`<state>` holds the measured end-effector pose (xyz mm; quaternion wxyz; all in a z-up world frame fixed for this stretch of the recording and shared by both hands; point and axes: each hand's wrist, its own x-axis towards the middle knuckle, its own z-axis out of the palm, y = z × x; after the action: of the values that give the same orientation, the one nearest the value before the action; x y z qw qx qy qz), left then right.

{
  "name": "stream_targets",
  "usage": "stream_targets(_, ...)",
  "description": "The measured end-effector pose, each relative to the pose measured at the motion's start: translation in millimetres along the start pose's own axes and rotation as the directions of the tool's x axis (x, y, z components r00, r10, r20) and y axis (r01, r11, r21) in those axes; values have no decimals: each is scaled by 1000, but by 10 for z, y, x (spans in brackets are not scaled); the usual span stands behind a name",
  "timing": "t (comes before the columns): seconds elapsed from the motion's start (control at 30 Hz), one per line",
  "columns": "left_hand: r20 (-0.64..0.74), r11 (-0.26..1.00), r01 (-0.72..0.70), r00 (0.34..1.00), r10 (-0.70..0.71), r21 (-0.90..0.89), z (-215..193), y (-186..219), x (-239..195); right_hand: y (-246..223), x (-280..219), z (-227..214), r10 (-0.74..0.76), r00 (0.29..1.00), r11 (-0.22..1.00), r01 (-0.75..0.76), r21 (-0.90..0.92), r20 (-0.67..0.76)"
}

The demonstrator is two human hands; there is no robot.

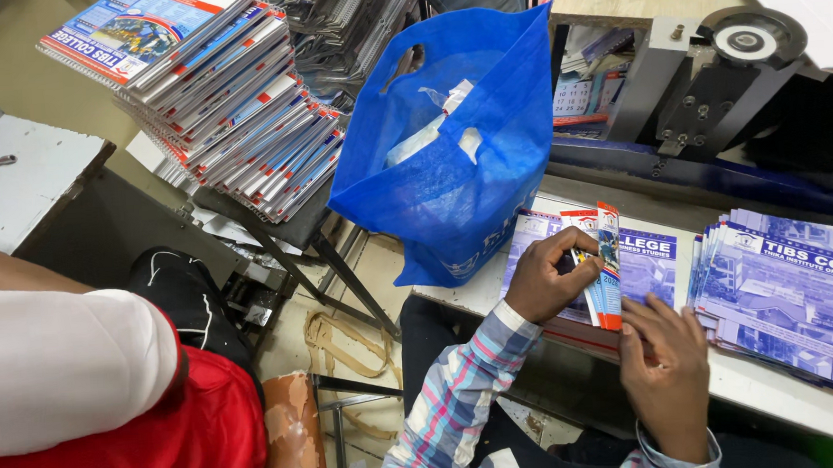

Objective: The person sits on the floor and repeatedly picks up small stacks of blue-covered books from a pile on the table. They flip through the pages of each stack and then place them onto a growing pile on the right side of the table.

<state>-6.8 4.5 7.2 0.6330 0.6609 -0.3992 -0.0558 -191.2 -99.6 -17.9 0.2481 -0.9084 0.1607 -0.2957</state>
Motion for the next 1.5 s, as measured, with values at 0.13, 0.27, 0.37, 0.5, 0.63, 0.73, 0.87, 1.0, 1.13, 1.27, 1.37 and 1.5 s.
stream_targets(0.13,33,999,-8,999,10,-48,-62,150,-9,31,-21,87,-28,999,998,26,-57,-38)
stream_targets(0.27,179,996,90,980,-90,7,-144,291,-11,7,-15,35,8,1000,999,-9,-44,-9)
stream_targets(0.37,225,993,-15,974,-11,113,-105,102,-27,88,-54,71,19,1000,997,-20,-77,-8)
stream_targets(0.5,298,877,-303,934,195,374,50,-168,-145,51,-9,89,-29,999,995,25,-92,-43)
stream_targets(0.63,357,838,-342,914,192,425,63,-157,-204,171,-51,161,-11,999,991,5,-135,-49)
stream_targets(0.73,353,764,-388,909,223,516,149,-203,-297,330,-84,218,-37,996,985,22,-172,-83)
stream_targets(0.87,135,701,-431,889,437,568,91,58,-317,311,-76,185,23,998,986,-33,-161,-65)
stream_targets(1.0,-35,709,-448,833,553,545,-127,330,-293,102,-12,70,229,973,973,-229,-39,-17)
stream_targets(1.13,-8,682,-443,835,550,582,-113,193,-451,170,-14,-85,541,838,798,-538,273,69)
stream_targets(1.27,176,614,-542,814,554,573,-11,-46,-565,1,73,-354,622,772,570,-562,600,133)
stream_targets(1.37,199,605,-574,795,573,552,108,-77,-543,404,-92,-376,608,792,619,-513,595,49)
stream_targets(1.5,185,484,-470,831,525,738,185,121,-468,766,-141,-606,663,744,638,-617,461,78)
